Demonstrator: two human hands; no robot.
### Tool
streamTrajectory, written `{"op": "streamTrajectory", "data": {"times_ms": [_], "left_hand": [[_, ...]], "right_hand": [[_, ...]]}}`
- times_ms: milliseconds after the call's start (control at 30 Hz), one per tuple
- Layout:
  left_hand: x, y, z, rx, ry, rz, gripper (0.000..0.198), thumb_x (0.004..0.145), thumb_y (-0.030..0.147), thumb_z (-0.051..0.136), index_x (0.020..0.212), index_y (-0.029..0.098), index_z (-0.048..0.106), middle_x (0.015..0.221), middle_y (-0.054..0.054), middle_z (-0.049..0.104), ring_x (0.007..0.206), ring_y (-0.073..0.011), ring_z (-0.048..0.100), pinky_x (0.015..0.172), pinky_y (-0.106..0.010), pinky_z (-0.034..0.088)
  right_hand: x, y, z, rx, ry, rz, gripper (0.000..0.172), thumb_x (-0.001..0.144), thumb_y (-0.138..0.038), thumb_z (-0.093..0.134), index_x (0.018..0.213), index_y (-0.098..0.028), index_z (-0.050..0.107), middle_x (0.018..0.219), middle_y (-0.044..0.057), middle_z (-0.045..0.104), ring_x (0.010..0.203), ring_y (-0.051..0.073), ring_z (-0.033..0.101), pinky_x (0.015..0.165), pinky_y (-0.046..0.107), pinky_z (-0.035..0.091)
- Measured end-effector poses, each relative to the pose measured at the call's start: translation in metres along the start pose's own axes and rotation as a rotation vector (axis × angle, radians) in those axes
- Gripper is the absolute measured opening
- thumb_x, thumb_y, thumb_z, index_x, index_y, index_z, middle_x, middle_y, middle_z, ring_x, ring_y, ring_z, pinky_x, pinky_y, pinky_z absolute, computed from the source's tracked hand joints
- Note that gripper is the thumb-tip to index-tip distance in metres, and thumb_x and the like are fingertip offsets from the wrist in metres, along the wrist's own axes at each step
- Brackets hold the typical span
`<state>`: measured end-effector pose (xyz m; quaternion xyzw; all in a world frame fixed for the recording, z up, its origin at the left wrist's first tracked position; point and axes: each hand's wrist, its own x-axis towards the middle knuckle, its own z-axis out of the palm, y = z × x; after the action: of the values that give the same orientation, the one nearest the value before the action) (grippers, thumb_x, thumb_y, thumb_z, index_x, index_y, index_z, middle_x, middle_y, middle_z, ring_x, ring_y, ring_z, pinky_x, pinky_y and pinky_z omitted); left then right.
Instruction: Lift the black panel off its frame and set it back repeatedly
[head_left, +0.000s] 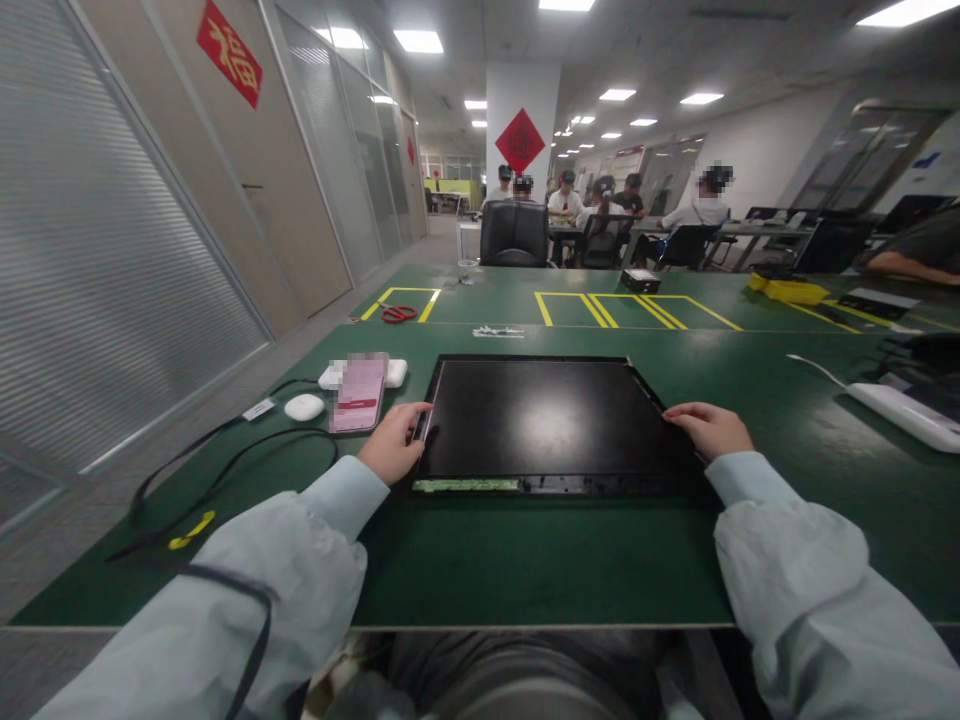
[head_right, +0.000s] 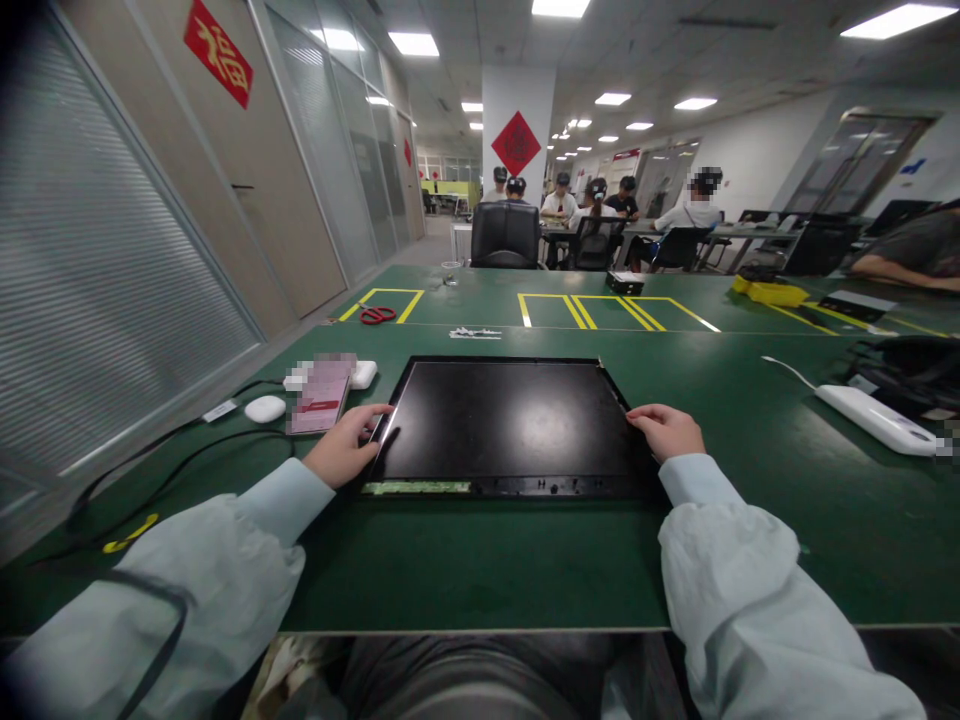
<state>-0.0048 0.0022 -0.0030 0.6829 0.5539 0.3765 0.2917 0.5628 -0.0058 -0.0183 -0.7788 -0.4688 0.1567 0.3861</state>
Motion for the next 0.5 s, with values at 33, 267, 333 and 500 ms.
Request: {"op": "streamTrajectory", "data": {"times_ms": [33,267,333,500], "left_hand": [[0.000,-0.001,-0.001,0.013,0.004,-0.010,0.056,0.058,0.020,0.074,0.114,0.023,0.080,0.116,-0.010,0.070,0.104,-0.0338,0.072,0.105,-0.053,0.064],[0.002,-0.009,-0.004,0.038,0.054,-0.029,0.056,0.055,0.018,0.075,0.110,0.024,0.079,0.108,-0.005,0.068,0.089,-0.0282,0.069,0.105,-0.049,0.063],[0.002,-0.011,-0.004,0.066,0.039,-0.033,0.056,0.056,0.019,0.075,0.112,0.023,0.079,0.111,-0.007,0.069,0.092,-0.0291,0.071,0.106,-0.050,0.063],[0.004,-0.018,-0.004,0.254,0.001,0.001,0.058,0.072,0.026,0.070,0.129,0.018,0.076,0.132,-0.016,0.075,0.118,-0.0373,0.075,0.113,-0.057,0.062]], "right_hand": [[-0.001,-0.001,0.001,0.015,-0.006,0.004,0.027,0.061,-0.048,0.081,0.078,-0.028,0.089,0.083,0.006,0.084,0.081,0.028,0.073,0.079,0.041,0.056],[-0.013,-0.017,0.003,0.058,0.008,0.008,0.023,0.060,-0.044,0.080,0.074,-0.027,0.087,0.076,0.005,0.081,0.074,0.026,0.070,0.073,0.039,0.052],[-0.015,-0.018,0.004,0.064,0.009,0.018,0.022,0.061,-0.044,0.081,0.074,-0.026,0.087,0.075,0.005,0.080,0.071,0.025,0.068,0.070,0.038,0.051],[-0.015,-0.014,0.008,0.118,0.002,-0.016,0.029,0.068,-0.052,0.085,0.078,-0.025,0.087,0.065,0.005,0.073,0.061,0.022,0.061,0.061,0.036,0.049]]}}
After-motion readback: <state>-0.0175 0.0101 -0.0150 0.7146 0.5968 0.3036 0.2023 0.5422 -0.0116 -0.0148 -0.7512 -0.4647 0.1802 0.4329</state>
